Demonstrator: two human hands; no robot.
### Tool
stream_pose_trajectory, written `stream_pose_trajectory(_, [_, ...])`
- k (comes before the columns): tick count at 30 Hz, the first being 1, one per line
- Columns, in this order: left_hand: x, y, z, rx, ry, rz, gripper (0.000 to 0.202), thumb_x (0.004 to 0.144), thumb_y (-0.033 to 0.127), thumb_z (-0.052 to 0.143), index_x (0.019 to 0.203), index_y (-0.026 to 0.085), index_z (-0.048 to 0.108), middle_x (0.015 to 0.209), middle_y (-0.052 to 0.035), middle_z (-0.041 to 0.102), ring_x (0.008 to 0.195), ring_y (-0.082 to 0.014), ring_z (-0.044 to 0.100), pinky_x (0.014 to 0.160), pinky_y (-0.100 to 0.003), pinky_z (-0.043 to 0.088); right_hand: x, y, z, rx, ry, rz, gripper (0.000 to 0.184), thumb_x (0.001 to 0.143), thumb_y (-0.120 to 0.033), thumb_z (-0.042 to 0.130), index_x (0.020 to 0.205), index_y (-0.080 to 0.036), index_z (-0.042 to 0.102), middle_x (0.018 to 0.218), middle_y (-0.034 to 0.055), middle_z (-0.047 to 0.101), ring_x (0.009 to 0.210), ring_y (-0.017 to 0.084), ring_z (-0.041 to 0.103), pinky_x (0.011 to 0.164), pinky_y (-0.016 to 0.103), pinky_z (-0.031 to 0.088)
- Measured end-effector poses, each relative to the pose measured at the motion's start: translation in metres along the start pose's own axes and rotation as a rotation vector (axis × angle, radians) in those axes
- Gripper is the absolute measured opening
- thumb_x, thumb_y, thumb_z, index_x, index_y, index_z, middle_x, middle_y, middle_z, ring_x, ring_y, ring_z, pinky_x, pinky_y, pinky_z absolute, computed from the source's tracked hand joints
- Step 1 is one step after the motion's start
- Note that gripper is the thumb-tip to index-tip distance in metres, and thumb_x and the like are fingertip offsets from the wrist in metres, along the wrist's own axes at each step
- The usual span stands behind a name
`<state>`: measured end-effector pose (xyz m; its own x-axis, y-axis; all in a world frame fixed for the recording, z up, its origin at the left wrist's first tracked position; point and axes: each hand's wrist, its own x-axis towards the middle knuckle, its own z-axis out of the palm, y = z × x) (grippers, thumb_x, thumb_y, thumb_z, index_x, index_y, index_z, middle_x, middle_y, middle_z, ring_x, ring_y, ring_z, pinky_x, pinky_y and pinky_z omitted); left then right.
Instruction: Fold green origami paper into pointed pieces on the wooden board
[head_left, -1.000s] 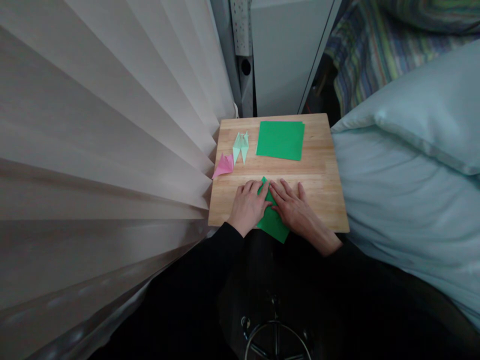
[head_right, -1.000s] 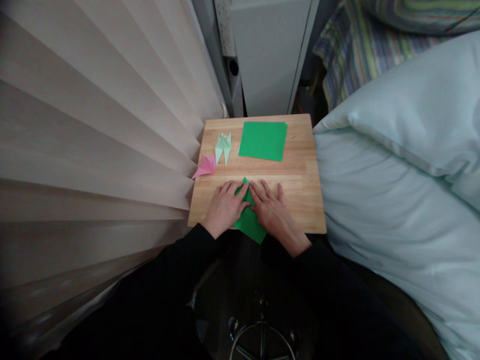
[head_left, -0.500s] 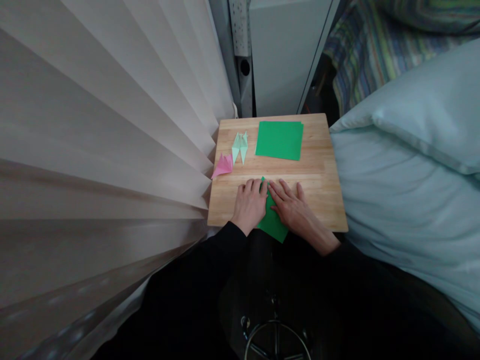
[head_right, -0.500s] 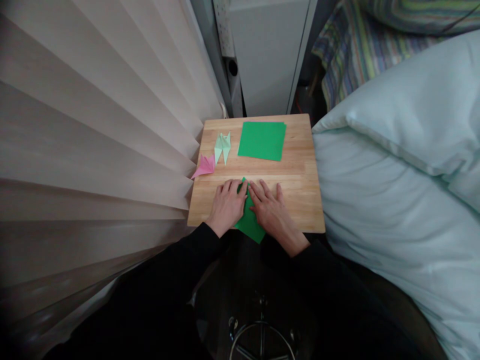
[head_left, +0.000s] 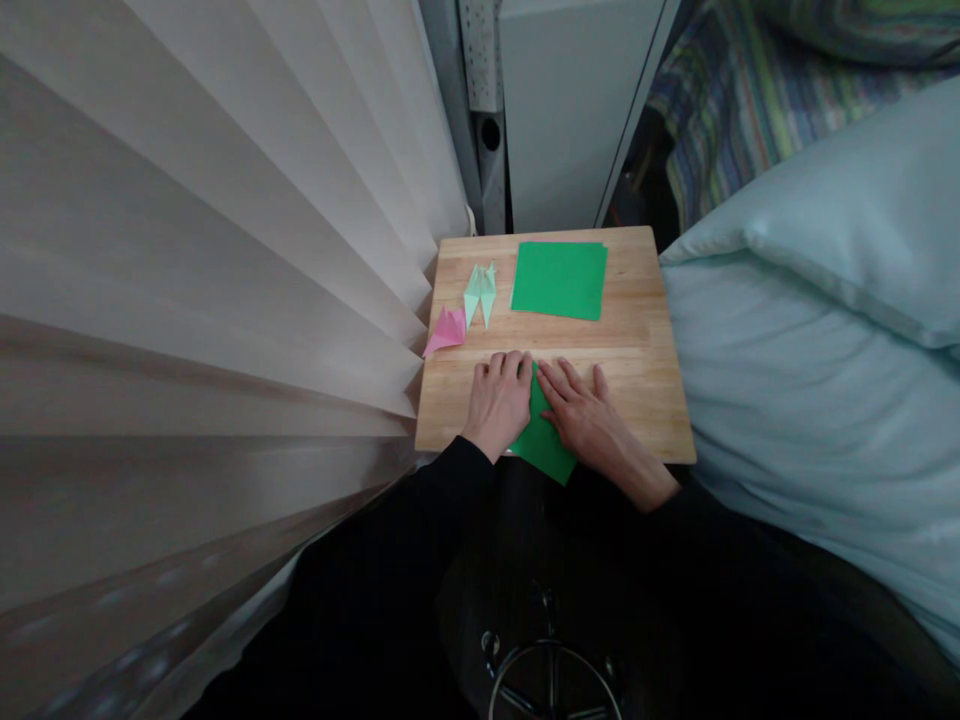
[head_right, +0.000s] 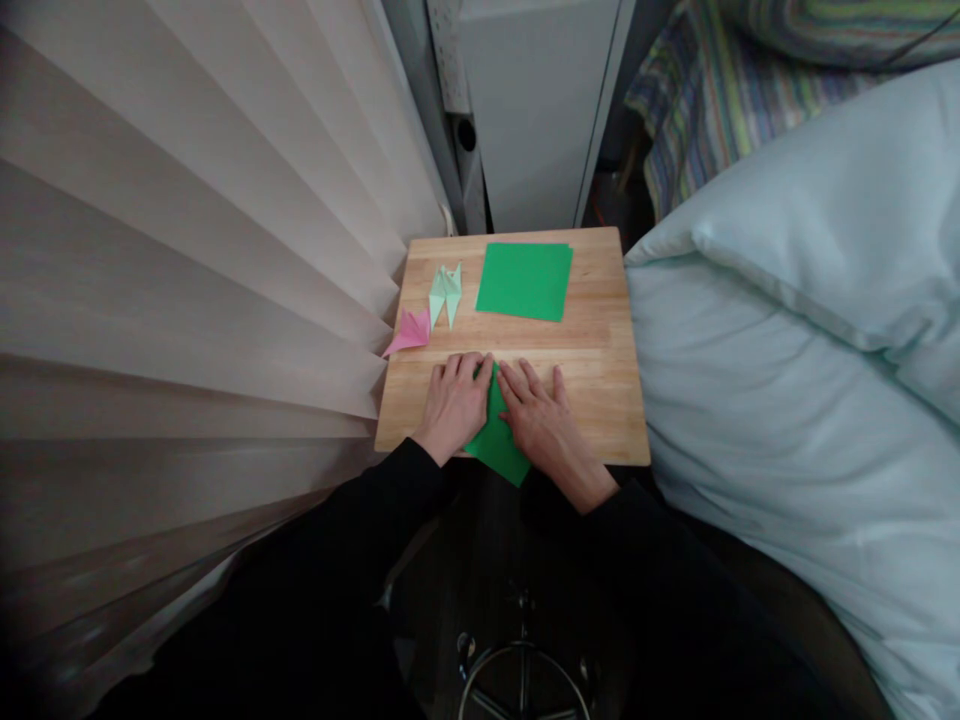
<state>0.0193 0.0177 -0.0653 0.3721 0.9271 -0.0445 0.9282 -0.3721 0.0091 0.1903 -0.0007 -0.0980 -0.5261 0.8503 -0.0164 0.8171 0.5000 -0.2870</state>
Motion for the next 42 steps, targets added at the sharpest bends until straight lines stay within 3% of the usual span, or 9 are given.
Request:
stream_pose_trajectory(8, [0.009, -0.006, -0.006, -0.013, 0.004, -0.039, 0.044, 0.104, 0.017, 0.037, 0.145, 0.012, 0.053, 0.139, -0.0183, 0.058, 0.123, -0.0339, 0.051, 0.092, -0.049, 0.046, 0.0, -0.001, -0.001, -0.003, -0.009, 0.004, 0.058, 0.105, -0.023, 0.035, 0.164, -0.018, 0.037, 0.172, 0.0106, 0.033, 0.159, 0.038, 0.029, 0.122, 0.078, 0.021])
stream_pose_trajectory(11, [0.004, -0.006, -0.013, -0.017, 0.008, -0.035, 0.042, 0.104, 0.017, 0.04, 0.143, 0.012, 0.054, 0.143, -0.0179, 0.056, 0.125, -0.0337, 0.05, 0.093, -0.048, 0.046, 0.0, -0.001, -0.002, -0.012, -0.015, 0.01, 0.058, 0.106, -0.023, 0.035, 0.163, -0.019, 0.038, 0.172, 0.0101, 0.032, 0.159, 0.038, 0.029, 0.122, 0.078, 0.021])
stream_pose_trajectory(14, [-0.003, -0.002, -0.016, -0.017, -0.009, 0.008, 0.039, 0.103, 0.018, 0.043, 0.14, 0.013, 0.056, 0.135, -0.0167, 0.06, 0.12, -0.0327, 0.053, 0.091, -0.047, 0.047, 0.0, -0.001, -0.002, -0.012, -0.012, 0.006, 0.058, 0.106, -0.022, 0.035, 0.164, -0.019, 0.037, 0.172, 0.0096, 0.032, 0.159, 0.037, 0.029, 0.122, 0.078, 0.021])
stream_pose_trajectory(18, [-0.007, 0.002, -0.013, -0.016, -0.066, 0.031, 0.04, 0.102, 0.015, 0.045, 0.14, 0.01, 0.056, 0.123, -0.0166, 0.062, 0.114, -0.0317, 0.056, 0.088, -0.045, 0.048, 0.0, 0.0, -0.001, -0.002, -0.009, 0.004, 0.06, 0.105, -0.023, 0.035, 0.165, -0.018, 0.034, 0.172, 0.0102, 0.032, 0.159, 0.038, 0.029, 0.121, 0.079, 0.023])
stream_pose_trajectory(30, [0.003, 0.003, -0.012, 0.012, -0.117, 0.022, 0.046, 0.103, 0.01, 0.037, 0.147, 0.008, 0.05, 0.125, -0.0171, 0.062, 0.113, -0.0304, 0.057, 0.089, -0.041, 0.051, 0.0, -0.001, -0.001, -0.007, -0.003, 0.004, 0.059, 0.105, -0.023, 0.034, 0.164, -0.015, 0.035, 0.171, 0.0108, 0.034, 0.158, 0.038, 0.03, 0.121, 0.078, 0.023])
stream_pose_trajectory(42, [0.014, 0.005, -0.004, 0.021, -0.073, -0.039, 0.046, 0.104, 0.012, 0.037, 0.148, 0.008, 0.049, 0.125, -0.0184, 0.064, 0.114, -0.0308, 0.059, 0.087, -0.042, 0.051, 0.0, -0.003, -0.003, -0.003, -0.015, 0.013, 0.058, 0.105, -0.021, 0.035, 0.163, -0.015, 0.039, 0.171, 0.0119, 0.034, 0.159, 0.038, 0.03, 0.122, 0.078, 0.022])
